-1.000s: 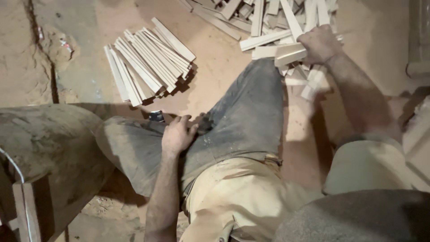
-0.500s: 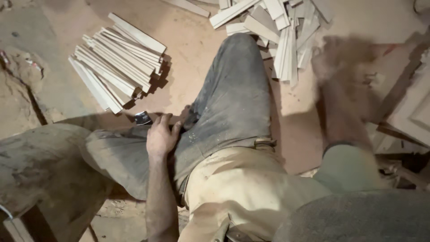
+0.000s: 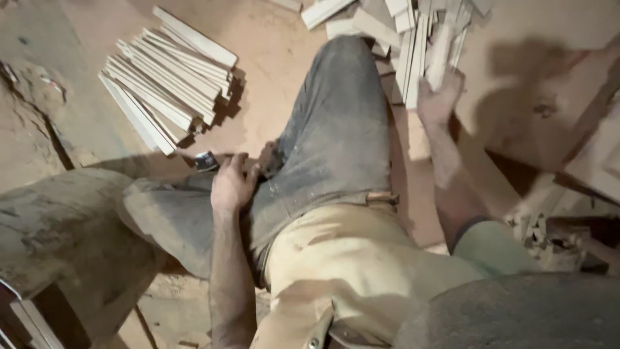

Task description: The person sits on the workshop floor and sorts thin wooden strips, picking individual pieces from a scattered pile and placing them onto a growing aligned stack, occasionally tossing pieces toward a large bucket of strips. The person continues picking and stacking strips from the floor pile throughout the episode.

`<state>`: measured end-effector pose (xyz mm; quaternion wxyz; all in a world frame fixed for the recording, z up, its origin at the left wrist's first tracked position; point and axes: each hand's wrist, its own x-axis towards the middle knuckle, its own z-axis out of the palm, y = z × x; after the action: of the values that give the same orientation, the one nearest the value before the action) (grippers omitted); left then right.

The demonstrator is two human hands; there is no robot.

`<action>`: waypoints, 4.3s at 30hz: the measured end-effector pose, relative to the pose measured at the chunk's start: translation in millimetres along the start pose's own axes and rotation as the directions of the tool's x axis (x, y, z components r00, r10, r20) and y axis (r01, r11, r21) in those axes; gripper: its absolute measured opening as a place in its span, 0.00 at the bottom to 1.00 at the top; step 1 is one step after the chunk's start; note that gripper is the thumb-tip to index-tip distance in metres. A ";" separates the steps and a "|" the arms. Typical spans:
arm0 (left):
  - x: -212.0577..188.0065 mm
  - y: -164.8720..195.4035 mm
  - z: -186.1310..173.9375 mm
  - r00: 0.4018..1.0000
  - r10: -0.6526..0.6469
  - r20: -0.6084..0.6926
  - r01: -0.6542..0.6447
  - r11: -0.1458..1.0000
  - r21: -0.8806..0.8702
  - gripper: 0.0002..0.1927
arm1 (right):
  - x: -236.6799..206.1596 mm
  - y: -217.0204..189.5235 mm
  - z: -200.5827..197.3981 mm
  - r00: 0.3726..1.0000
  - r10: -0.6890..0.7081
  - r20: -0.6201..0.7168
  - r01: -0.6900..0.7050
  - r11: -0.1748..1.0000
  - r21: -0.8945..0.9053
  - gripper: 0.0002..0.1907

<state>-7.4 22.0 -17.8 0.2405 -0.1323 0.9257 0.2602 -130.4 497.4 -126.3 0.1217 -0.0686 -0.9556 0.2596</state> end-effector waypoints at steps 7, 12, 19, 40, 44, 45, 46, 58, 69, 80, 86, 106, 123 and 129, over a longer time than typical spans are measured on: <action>2.8 0.0 -1.6 0.996 0.079 -0.047 -0.077 0.996 0.033 0.24 | 4.2 -44.3 78.8 0.985 0.170 0.023 -0.163 0.969 -0.185 0.20; 1.6 -0.1 1.1 0.997 0.055 -0.059 -0.056 0.998 -0.022 0.24 | -14.6 -39.4 79.5 0.988 0.149 0.042 -0.137 0.967 -0.215 0.20; 0.7 -1.9 4.3 0.991 0.106 -0.081 -0.105 0.994 0.016 0.24 | -33.8 -9.8 21.8 0.981 0.136 0.135 -0.120 0.985 -0.120 0.26; 1.4 -4.0 2.6 0.994 0.079 -0.080 -0.081 0.996 -0.028 0.23 | 21.1 -13.4 38.9 0.892 0.450 0.039 -0.446 0.863 0.239 0.29; -1.9 -5.0 6.6 0.994 0.074 -0.077 -0.076 0.997 -0.021 0.24 | -8.2 34.3 6.0 0.898 0.420 0.134 -0.440 0.838 0.322 0.21; -2.3 -5.2 7.2 0.994 0.077 -0.072 -0.078 0.997 -0.017 0.24 | -14.1 45.6 -0.4 0.896 0.429 0.115 -0.443 0.848 0.291 0.19; -1.8 -5.0 7.4 0.994 0.086 -0.074 -0.087 0.996 -0.007 0.24 | -17.9 54.6 -5.4 0.895 0.437 0.090 -0.445 0.855 0.268 0.18; -3.8 3.5 -0.4 0.995 0.058 -0.084 -0.059 0.998 -0.014 0.23 | 12.3 28.9 1.3 0.853 0.464 0.238 -0.455 0.885 -0.095 0.28; 3.2 1.7 3.9 0.995 0.088 -0.047 -0.088 0.996 0.008 0.24 | -25.2 26.0 3.9 0.968 0.196 -0.159 -0.131 0.928 0.348 0.28; 0.6 1.1 1.2 1.000 -0.027 -0.013 0.027 0.999 -0.026 0.24 | 172.6 -131.1 75.1 0.982 0.025 0.189 0.007 0.986 -0.168 0.20; 1.9 -1.8 6.2 1.000 0.006 0.002 -0.006 1.000 -0.017 0.25 | 171.2 -98.0 65.8 0.972 0.144 0.186 -0.155 0.987 0.046 0.24; 2.7 -1.1 5.3 1.000 0.005 0.018 -0.005 1.000 -0.014 0.25 | 175.8 -123.4 60.7 0.893 0.374 0.250 -0.329 0.922 -0.202 0.25; 0.5 -1.1 9.5 1.000 0.022 -0.005 -0.022 0.996 -0.088 0.24 | 161.9 -227.2 144.7 0.696 0.491 0.524 0.126 0.635 -0.762 0.19; 2.7 4.4 9.3 0.999 0.028 0.044 -0.022 0.991 -0.129 0.24 | 169.3 -216.4 152.0 0.752 0.314 0.580 0.380 0.512 -0.770 0.19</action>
<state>-7.8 30.4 -24.4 0.2494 -0.1300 0.9028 0.3253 -348.5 272.2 -109.0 -0.2678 -0.0036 -0.9321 -0.2437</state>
